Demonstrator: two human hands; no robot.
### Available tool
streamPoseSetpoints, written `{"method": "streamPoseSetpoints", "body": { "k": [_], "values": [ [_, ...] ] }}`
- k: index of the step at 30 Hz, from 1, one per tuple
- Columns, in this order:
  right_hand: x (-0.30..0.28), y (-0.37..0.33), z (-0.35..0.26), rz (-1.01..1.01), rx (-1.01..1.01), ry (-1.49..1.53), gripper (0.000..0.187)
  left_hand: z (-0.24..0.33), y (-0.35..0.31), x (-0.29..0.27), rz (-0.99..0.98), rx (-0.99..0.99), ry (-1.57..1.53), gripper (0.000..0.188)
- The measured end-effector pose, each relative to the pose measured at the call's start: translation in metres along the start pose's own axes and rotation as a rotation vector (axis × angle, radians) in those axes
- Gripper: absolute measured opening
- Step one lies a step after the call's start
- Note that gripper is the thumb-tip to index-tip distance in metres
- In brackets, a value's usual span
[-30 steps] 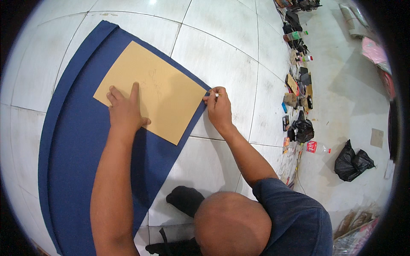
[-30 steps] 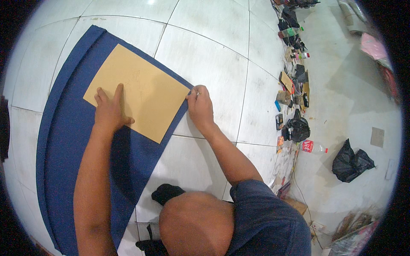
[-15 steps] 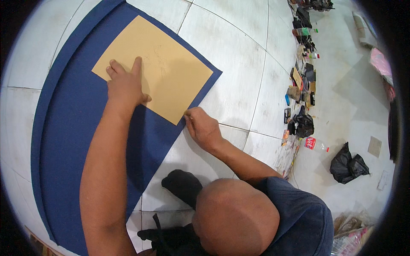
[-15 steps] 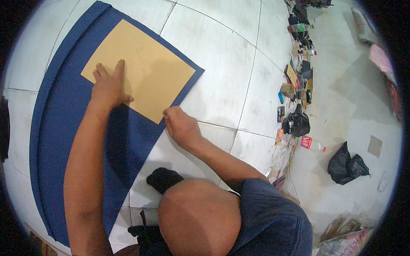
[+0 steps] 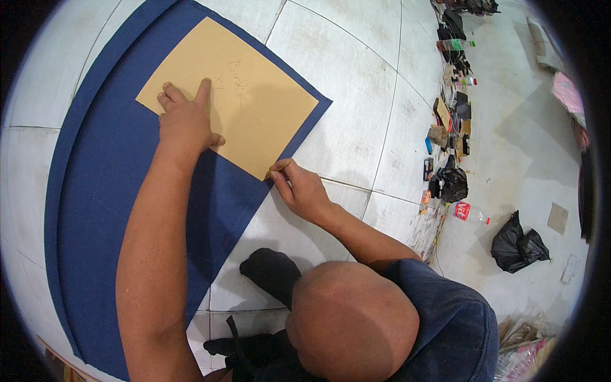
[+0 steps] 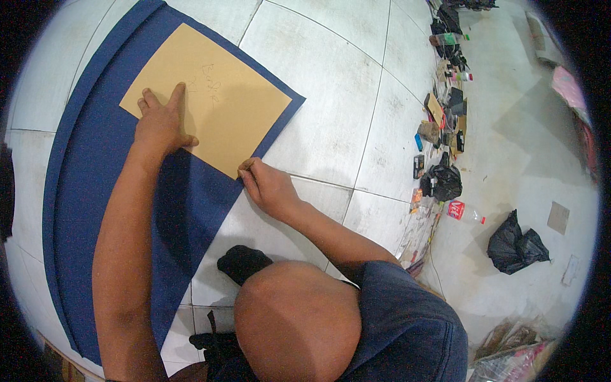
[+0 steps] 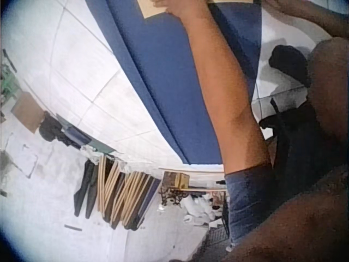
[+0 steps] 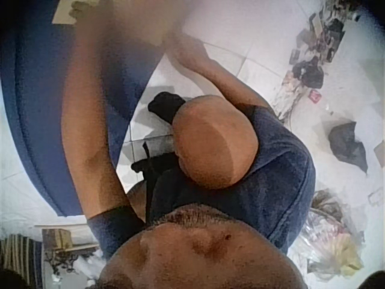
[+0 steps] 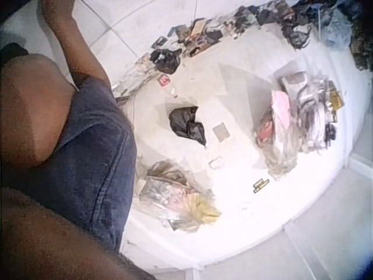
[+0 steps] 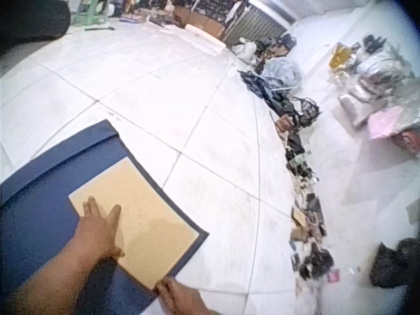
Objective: The person spreads a blue fabric on the floor, places a cardboard template on top of it, and traces the outline of the template onto the fabric using a pencil.
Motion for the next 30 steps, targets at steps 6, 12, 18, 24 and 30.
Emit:
{"method": "streamPoseSetpoints", "body": {
  "k": [6, 12, 18, 24, 30],
  "values": [
    [0.002, -0.001, 0.005, 0.004, -0.030, 0.027, 0.019, 0.000, 0.000, -0.001, -0.006, 0.003, -0.010, 0.127],
    [-0.033, 0.032, 0.032, 0.149, 0.090, -0.067, 0.024, 0.002, -0.001, -0.003, -0.016, -0.002, -0.011, 0.127],
    [-0.095, 0.080, 0.061, 0.383, 0.113, -0.082, 0.024, 0.000, 0.000, -0.002, -0.009, -0.002, 0.006, 0.128],
    [-0.110, 0.064, 0.057, 0.655, 0.027, 0.074, 0.025, 0.001, -0.006, -0.007, 0.004, 0.000, -0.026, 0.124],
    [-0.038, 0.029, 0.026, 0.281, 0.036, 0.516, 0.036, -0.071, -0.060, 0.011, 0.185, -0.218, 0.074, 0.102]
  ]
}}
Point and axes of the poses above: each hand's wrist, its own y-axis towards the middle knuckle, its own x-axis out of the palm, z = x × y, the point moved 6 cm from there along y, towards the middle knuckle, and after that the axes turned 4 degrees about x, right-handed, at the moved point
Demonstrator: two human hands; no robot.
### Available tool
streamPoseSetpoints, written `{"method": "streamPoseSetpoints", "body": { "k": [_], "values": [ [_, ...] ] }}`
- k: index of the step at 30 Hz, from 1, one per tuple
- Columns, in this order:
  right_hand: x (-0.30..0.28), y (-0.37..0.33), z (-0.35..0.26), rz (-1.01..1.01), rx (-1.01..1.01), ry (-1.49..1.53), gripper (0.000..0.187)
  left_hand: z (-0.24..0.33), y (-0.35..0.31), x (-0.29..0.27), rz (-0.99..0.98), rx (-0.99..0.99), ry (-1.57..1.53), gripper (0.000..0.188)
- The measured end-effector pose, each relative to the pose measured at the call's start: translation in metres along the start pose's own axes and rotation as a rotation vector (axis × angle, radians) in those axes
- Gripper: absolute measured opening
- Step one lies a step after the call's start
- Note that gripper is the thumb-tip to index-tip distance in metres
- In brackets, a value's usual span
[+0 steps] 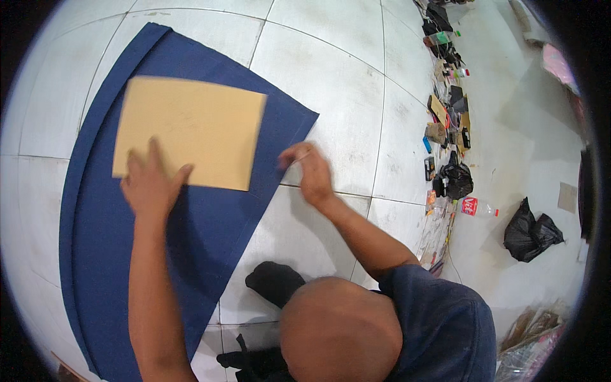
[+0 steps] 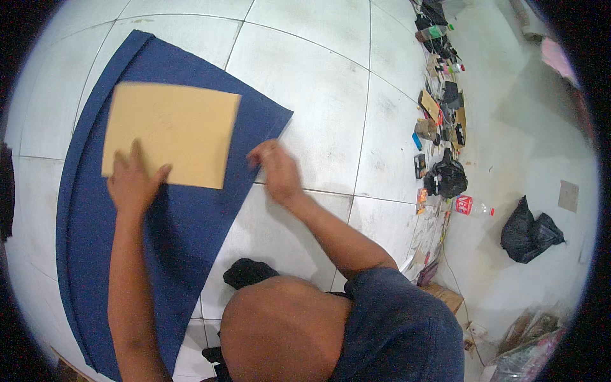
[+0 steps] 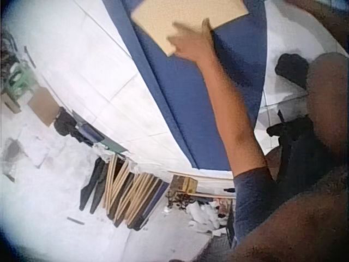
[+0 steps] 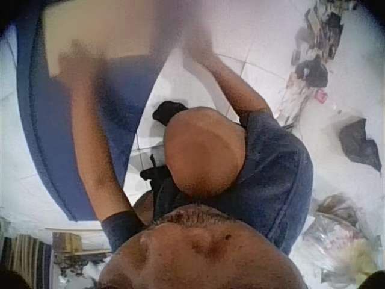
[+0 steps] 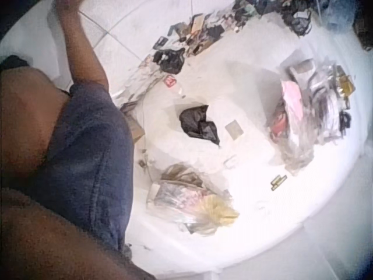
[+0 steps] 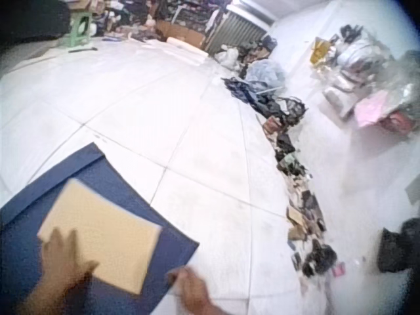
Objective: The person spreads a blue fabric on the floor, places a cardboard template on top of it, and traces the outline of the template onto the fabric using a pencil.
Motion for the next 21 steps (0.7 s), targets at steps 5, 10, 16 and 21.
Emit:
{"method": "streamPoseSetpoints", "body": {
  "k": [5, 10, 16, 21],
  "values": [
    [0.091, -0.050, -0.025, -0.485, -0.127, -0.334, 0.029, -0.087, -0.093, 0.024, 0.050, -0.204, 0.017, 0.094],
    [0.135, -0.046, -0.041, -0.365, -0.465, -0.472, 0.040, -0.098, -0.198, 0.056, 0.082, -0.144, -0.188, 0.085],
    [0.151, -0.029, -0.060, -0.433, -0.582, -0.865, 0.090, -0.084, -0.266, 0.055, 0.232, -0.051, -0.472, 0.069],
    [0.118, -0.029, -0.058, -0.278, -0.494, -0.997, 0.093, -0.140, -0.285, 0.077, 0.011, -0.574, -0.325, 0.107]
  ]
}}
Point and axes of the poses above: each hand's wrist, its own y-axis towards the middle knuckle, its own x-axis out of the palm, z = x × y, the point moved 6 cm from there along y, towards the middle knuckle, and after that the axes turned 4 degrees about x, right-handed, at the moved point
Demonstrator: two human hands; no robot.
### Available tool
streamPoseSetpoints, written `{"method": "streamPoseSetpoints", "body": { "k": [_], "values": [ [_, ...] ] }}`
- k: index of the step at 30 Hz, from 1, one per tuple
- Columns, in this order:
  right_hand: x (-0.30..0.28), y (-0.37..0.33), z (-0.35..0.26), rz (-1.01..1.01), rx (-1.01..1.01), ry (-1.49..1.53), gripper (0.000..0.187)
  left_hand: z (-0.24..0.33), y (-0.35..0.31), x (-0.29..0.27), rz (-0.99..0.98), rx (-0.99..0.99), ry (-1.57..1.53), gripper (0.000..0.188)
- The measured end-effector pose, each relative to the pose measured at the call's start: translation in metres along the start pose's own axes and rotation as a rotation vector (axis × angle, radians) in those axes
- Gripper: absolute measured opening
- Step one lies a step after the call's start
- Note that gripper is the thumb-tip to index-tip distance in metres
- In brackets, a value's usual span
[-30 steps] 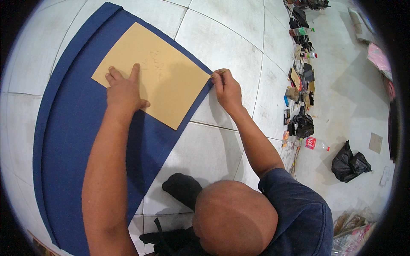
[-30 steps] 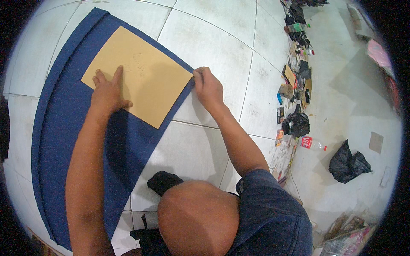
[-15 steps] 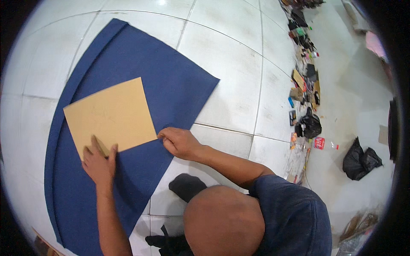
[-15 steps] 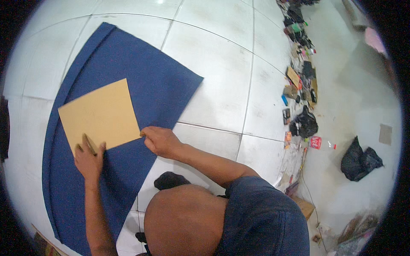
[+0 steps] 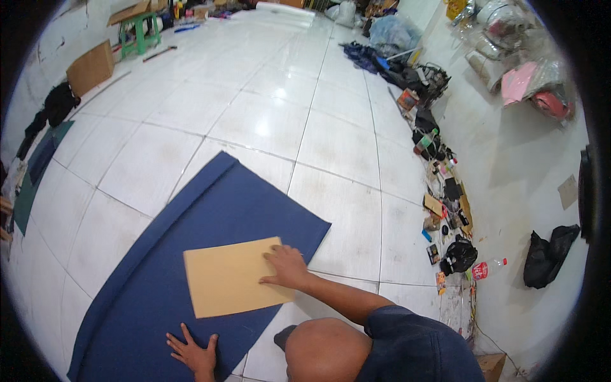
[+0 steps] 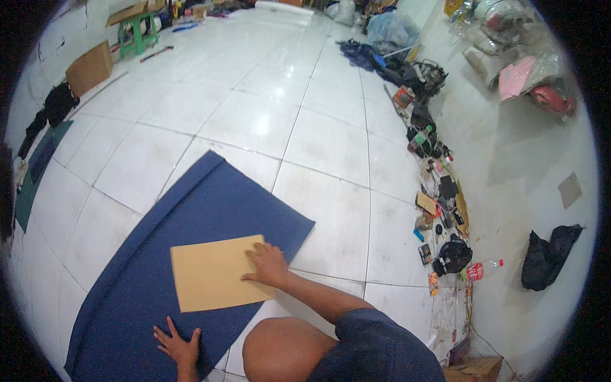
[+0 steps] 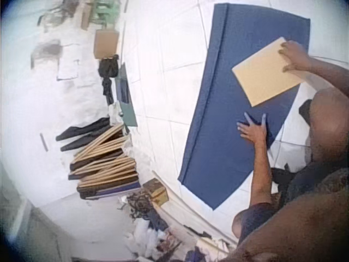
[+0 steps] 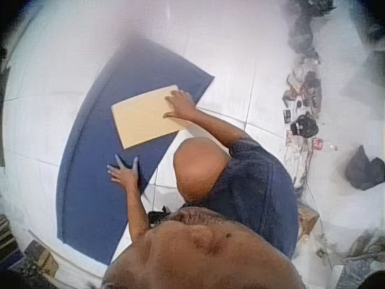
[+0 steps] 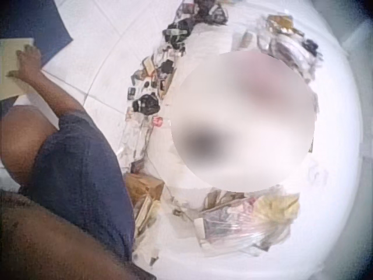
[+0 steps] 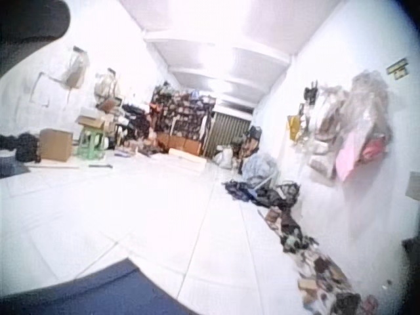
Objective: The person spreads a blue fabric on the floor, places a cardboard template on top of it, and traces the outline of the template onto the fabric using a pencil.
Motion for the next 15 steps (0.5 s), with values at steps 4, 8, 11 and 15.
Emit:
{"method": "streamPoseSetpoints", "body": {
  "k": [4, 8, 11, 15],
  "values": [
    [-0.020, -0.031, 0.066, -0.090, 0.355, -0.044, 0.102, -0.001, 0.011, -0.006, -0.132, -0.055, -0.037, 0.123],
    [-0.035, -0.076, 0.119, -0.011, 0.566, -0.093, 0.103, -0.006, 0.022, -0.012, -0.144, -0.035, -0.082, 0.126],
    [-0.030, -0.095, 0.135, 0.010, 0.653, -0.075, 0.102, -0.015, 0.024, -0.018, -0.097, -0.024, -0.089, 0.126],
    [-0.020, -0.103, 0.133, -0.059, 0.710, -0.040, 0.104, -0.045, 0.038, -0.028, -0.082, -0.031, -0.098, 0.124]
  ]
}}
Point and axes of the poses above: each hand's wrist, its own y-axis towards the middle knuckle, its own x-axis out of the palm, z = x × y, the point moved 6 cm from there along y, towards the middle knuckle, and after that the axes turned 4 degrees about x, right-handed, at the moved point
